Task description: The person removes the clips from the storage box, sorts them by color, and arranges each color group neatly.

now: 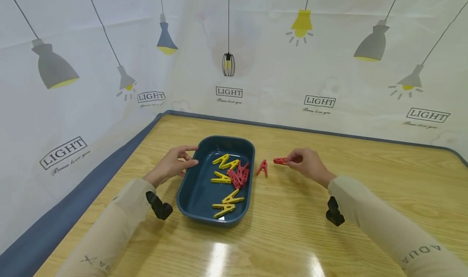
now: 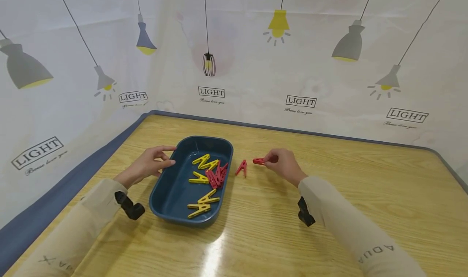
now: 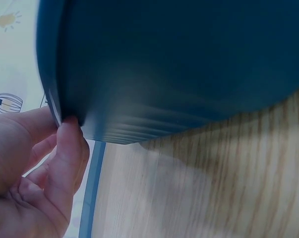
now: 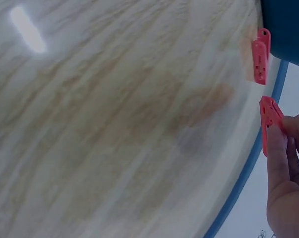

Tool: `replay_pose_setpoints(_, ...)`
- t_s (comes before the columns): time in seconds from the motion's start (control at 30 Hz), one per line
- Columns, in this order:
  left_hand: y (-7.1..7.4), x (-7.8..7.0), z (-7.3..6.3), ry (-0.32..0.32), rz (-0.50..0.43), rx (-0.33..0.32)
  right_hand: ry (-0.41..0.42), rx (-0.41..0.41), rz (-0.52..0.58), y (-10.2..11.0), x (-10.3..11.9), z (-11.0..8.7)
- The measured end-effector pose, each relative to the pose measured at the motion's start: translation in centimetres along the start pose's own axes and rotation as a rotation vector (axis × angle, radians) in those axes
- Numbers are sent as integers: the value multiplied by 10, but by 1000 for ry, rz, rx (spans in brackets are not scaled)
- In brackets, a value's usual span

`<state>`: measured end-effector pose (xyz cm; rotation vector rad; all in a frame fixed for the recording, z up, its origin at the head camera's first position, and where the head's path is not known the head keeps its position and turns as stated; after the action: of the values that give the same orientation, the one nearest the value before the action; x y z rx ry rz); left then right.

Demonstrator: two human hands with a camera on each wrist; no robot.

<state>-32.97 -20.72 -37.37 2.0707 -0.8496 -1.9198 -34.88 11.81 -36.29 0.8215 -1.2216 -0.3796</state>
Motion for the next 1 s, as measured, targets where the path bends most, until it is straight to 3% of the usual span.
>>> replay_pose_setpoints(0.4, -1, 2, 1, -3, -4, 2, -105, 6, 56, -20, -23, -7)
replay_pose_setpoints(1.0, 0, 4, 2, 14, -9, -6, -126, 24, 0, -26, -26, -8)
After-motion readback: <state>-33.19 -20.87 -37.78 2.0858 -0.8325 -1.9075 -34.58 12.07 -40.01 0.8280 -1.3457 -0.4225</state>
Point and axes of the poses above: each hand's wrist, its own z-axis towards the middle knuckle, its own y-axis out of the back of the hand, x = y × z, the point moved 10 cm from there along z, towards the middle knuckle, and after that the axes turned 1 degree about x, right-handed, at the moved point
